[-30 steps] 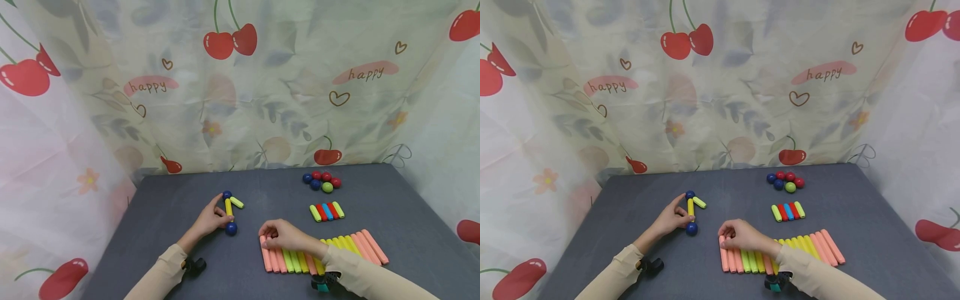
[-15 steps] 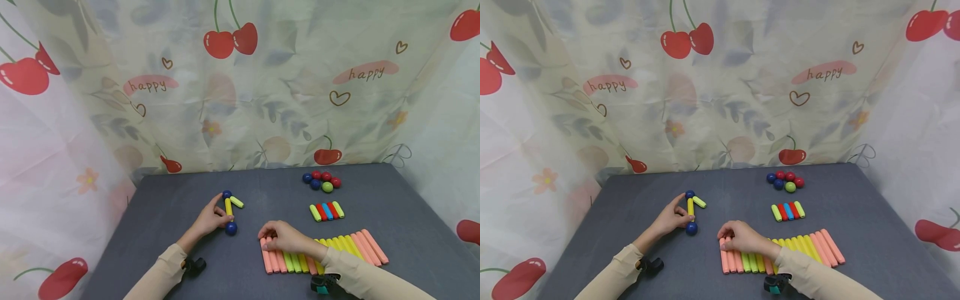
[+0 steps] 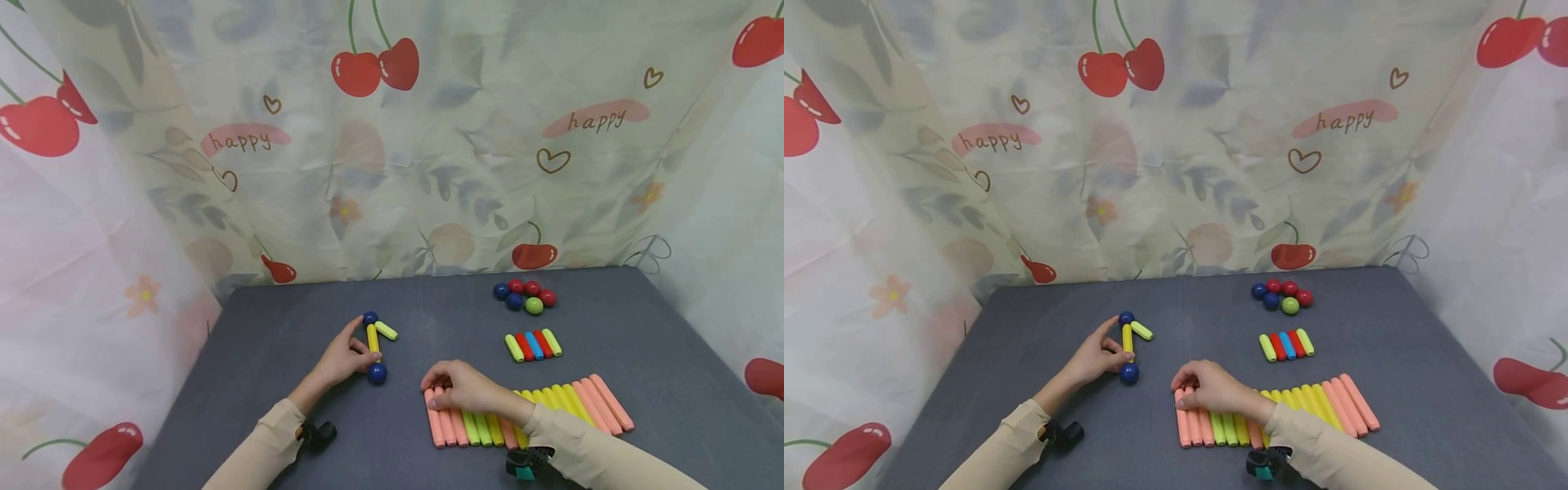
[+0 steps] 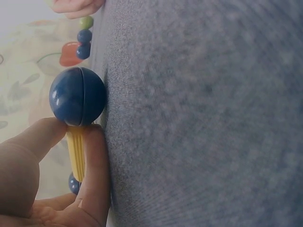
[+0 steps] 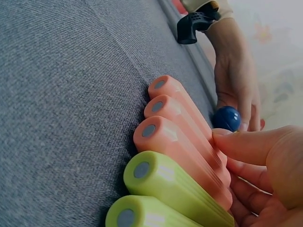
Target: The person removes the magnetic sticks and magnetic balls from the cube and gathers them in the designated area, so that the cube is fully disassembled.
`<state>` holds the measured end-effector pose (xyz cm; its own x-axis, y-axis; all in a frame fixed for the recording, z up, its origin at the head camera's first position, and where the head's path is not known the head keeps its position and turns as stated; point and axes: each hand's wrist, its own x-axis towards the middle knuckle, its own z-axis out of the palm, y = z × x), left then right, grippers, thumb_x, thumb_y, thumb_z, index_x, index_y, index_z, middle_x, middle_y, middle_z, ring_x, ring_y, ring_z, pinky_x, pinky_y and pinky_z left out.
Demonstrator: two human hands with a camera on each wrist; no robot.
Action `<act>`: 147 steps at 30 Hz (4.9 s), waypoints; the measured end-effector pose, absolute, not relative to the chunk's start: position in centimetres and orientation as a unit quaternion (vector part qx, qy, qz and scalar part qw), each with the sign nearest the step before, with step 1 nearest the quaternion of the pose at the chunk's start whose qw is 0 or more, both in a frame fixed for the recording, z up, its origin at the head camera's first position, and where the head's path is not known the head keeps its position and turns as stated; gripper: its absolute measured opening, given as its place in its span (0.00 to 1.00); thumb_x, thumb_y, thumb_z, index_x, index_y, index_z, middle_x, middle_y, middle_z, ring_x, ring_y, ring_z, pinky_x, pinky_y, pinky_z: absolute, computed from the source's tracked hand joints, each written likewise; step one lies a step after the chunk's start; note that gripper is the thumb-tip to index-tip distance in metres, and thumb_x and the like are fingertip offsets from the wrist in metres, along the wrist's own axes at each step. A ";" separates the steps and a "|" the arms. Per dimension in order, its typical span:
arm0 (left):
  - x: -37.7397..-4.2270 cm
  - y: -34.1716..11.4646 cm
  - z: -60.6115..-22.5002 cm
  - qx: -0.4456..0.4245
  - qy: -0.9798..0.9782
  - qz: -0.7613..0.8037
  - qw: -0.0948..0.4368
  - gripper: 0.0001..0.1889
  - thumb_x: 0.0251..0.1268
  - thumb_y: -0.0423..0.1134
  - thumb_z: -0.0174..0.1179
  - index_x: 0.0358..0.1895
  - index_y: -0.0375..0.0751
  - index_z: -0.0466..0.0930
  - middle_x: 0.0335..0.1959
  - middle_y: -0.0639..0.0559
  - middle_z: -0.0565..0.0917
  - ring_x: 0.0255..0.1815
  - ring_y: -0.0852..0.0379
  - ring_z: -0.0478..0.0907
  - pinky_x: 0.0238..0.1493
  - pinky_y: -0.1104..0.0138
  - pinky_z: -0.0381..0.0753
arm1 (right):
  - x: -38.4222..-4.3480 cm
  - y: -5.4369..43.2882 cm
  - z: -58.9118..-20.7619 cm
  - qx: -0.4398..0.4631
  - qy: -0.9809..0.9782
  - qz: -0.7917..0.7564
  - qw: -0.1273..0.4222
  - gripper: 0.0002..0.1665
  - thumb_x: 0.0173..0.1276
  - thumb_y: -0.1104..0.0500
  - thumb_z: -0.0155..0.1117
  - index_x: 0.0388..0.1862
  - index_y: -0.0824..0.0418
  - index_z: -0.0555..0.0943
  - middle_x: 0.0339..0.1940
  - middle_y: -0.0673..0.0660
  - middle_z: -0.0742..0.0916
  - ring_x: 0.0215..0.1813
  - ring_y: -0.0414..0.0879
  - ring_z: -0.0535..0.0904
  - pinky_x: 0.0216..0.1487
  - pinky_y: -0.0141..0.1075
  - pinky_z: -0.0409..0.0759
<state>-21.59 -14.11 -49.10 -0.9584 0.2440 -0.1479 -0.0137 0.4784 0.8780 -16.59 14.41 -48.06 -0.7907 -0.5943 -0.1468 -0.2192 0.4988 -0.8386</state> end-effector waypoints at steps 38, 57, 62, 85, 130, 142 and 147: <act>-21.8 -13.9 -49.3 0.053 0.845 0.516 0.133 0.51 0.60 0.42 0.71 0.80 0.46 0.45 0.35 0.46 0.85 0.27 0.58 0.85 0.35 0.64 0.86 | -29.1 5.1 -47.3 -0.219 0.895 -0.378 0.094 0.19 0.63 0.58 0.73 0.52 0.62 0.84 0.37 0.54 0.90 0.35 0.40 0.83 0.37 0.31 0.80; -21.8 -14.1 -49.6 0.060 0.845 0.515 0.129 0.52 0.57 0.43 0.73 0.80 0.45 0.47 0.34 0.46 0.84 0.27 0.58 0.84 0.34 0.65 0.85 | -29.2 9.1 -46.2 -0.236 0.890 -0.373 0.111 0.15 0.69 0.60 0.66 0.54 0.57 0.86 0.49 0.53 0.90 0.45 0.43 0.85 0.43 0.34 0.83; -21.9 -14.1 -49.7 0.066 0.846 0.513 0.129 0.52 0.57 0.43 0.73 0.80 0.46 0.47 0.35 0.46 0.84 0.27 0.58 0.84 0.34 0.65 0.85 | -28.2 13.1 -45.4 -0.198 0.868 -0.431 0.144 0.17 0.69 0.59 0.65 0.55 0.61 0.85 0.48 0.56 0.89 0.41 0.41 0.84 0.40 0.37 0.85; -21.6 -13.9 -49.2 0.065 0.849 0.510 0.127 0.51 0.57 0.41 0.72 0.80 0.46 0.47 0.36 0.45 0.83 0.28 0.58 0.84 0.35 0.64 0.86 | -25.3 28.7 -45.9 -0.177 0.876 -0.417 0.166 0.18 0.69 0.54 0.66 0.52 0.63 0.85 0.50 0.60 0.89 0.46 0.45 0.84 0.50 0.38 0.85; -21.6 -14.1 -49.1 0.059 0.845 0.514 0.135 0.51 0.58 0.42 0.72 0.80 0.44 0.47 0.36 0.45 0.84 0.28 0.58 0.85 0.36 0.64 0.86 | -25.9 25.2 -45.8 -0.189 0.906 -0.362 0.114 0.15 0.70 0.57 0.65 0.51 0.63 0.84 0.48 0.58 0.89 0.47 0.46 0.84 0.50 0.41 0.84; -20.6 -13.5 -48.8 0.043 0.857 0.500 0.121 0.50 0.58 0.47 0.72 0.77 0.38 0.50 0.34 0.46 0.86 0.25 0.58 0.83 0.30 0.63 0.85 | -29.1 12.3 -45.0 -0.244 0.863 -0.424 0.124 0.23 0.70 0.53 0.66 0.62 0.56 0.79 0.59 0.63 0.85 0.53 0.49 0.84 0.52 0.42 0.83; -20.1 -13.1 -48.6 0.031 0.856 0.501 0.121 0.47 0.59 0.49 0.70 0.76 0.37 0.53 0.33 0.46 0.87 0.22 0.58 0.83 0.25 0.63 0.85 | -30.2 7.9 -46.1 -0.245 0.847 -0.446 0.156 0.26 0.70 0.54 0.66 0.65 0.58 0.77 0.60 0.64 0.83 0.52 0.49 0.84 0.49 0.42 0.85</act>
<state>-20.14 -13.06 -48.64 -0.9687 0.1751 -0.1762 -0.0678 0.4961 0.8656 -30.20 7.94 -46.05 -0.8315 -0.5535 -0.0462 -0.2755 0.4833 -0.8310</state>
